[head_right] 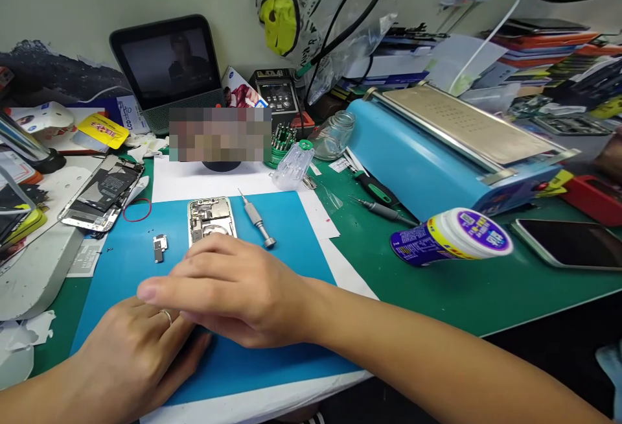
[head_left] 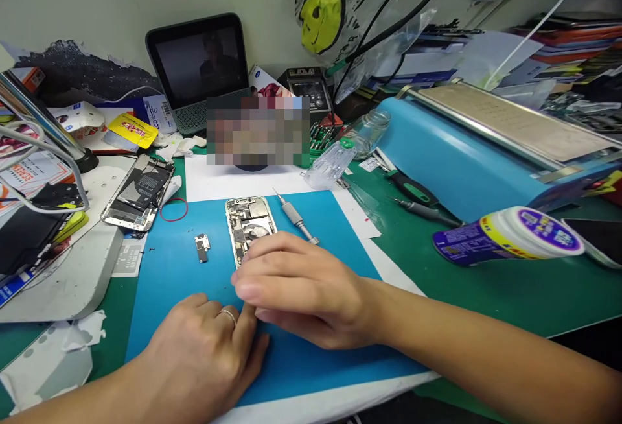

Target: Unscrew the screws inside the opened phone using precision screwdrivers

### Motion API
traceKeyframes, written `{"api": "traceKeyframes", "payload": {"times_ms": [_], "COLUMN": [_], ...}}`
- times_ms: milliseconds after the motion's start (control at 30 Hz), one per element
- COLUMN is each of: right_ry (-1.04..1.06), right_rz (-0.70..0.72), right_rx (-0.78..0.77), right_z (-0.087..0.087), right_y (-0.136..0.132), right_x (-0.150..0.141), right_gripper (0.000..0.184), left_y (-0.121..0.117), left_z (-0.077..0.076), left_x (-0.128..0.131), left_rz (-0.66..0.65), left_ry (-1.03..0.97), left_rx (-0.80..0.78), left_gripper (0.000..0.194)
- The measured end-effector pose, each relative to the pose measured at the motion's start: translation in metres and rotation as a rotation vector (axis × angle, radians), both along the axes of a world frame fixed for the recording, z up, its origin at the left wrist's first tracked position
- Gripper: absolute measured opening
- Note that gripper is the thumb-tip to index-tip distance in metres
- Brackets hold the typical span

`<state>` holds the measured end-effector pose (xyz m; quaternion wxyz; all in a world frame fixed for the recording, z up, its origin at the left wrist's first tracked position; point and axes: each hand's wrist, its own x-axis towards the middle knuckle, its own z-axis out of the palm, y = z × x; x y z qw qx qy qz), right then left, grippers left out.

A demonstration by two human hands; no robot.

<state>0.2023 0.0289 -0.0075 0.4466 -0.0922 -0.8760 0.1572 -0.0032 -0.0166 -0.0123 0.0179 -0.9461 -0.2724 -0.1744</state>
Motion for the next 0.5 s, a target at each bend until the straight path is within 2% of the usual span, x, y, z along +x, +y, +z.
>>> {"api": "traceKeyframes", "payload": {"times_ms": [67,133,200,267,300,400,500], "right_ry": [0.026,0.079,0.115,-0.048,-0.182,-0.555,-0.708], "right_rz": [-0.04,-0.19,-0.503,-0.784,-0.852,-0.926,-0.915], "right_rx": [0.035,0.043,0.019,-0.08,-0.121,-0.252,-0.31], "right_z": [0.001,0.004,0.008,0.013,0.014,0.013,0.006], "right_y": [0.001,0.005,0.014,0.026,0.032,0.047,0.053], "right_x": [0.005,0.015,0.029,0.042,0.047,0.054,0.052], "right_gripper": [0.039,0.039,0.04,0.04,0.041,0.04,0.038], "left_y": [0.0,-0.001,-0.002,-0.002,-0.001,0.0,0.002], "left_z": [0.0,0.0,0.0,0.0,0.0,0.0,0.0], "left_x": [0.0,-0.001,-0.001,-0.001,-0.001,-0.001,-0.001], "left_rz": [-0.003,-0.003,-0.009,-0.014,-0.016,-0.014,-0.015], "left_ry": [0.018,0.039,0.052,0.055,0.058,0.064,0.07], "left_rx": [0.003,0.029,0.047,0.05,0.052,0.067,0.082], "left_gripper": [0.032,0.034,0.036,0.037,0.037,0.037,0.037]}}
